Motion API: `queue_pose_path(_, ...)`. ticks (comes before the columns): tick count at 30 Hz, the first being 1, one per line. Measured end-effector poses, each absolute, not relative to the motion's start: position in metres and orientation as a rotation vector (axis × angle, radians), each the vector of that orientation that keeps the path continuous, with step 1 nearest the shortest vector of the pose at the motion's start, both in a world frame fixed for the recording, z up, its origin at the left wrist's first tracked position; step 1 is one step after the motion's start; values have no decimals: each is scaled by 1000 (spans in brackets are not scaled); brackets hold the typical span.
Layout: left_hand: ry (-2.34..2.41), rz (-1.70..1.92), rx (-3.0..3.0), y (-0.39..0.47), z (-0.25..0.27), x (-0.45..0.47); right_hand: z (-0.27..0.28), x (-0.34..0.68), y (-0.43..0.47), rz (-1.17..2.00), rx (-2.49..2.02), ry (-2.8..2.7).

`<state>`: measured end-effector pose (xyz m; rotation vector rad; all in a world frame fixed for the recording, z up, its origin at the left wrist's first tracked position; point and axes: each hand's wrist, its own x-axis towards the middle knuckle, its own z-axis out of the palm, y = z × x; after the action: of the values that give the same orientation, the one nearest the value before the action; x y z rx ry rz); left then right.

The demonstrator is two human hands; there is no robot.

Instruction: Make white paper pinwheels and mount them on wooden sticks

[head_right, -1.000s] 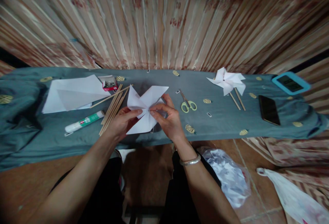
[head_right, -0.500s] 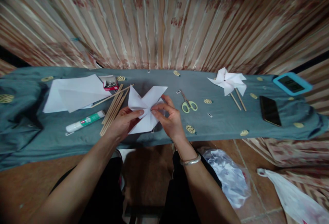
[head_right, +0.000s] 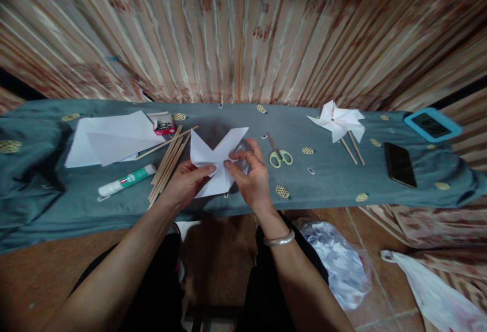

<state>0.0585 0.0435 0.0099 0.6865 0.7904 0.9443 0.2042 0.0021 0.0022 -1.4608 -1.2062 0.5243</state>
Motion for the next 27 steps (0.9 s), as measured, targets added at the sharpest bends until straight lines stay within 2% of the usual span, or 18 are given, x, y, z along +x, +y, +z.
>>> queue_pose_path(9, 786, 919, 667, 43, 11, 58, 0, 208, 3, 453, -1520, -1131)
queue_pose_path(11, 784, 919, 659, 43, 13, 57, -2, 212, 5, 562, -1455, -1090)
queue_pose_path(16, 779, 873, 659, 42, 14, 55, 3, 223, 6, 1139, -1291, -990)
queue_pose_path(18, 785, 842, 673, 41, 13, 55, 7, 226, 4, 1278, -1318, -951)
queue_pose_path(27, 826, 816, 757, 38, 4, 50, 8, 221, 0, 1370, -1373, -893)
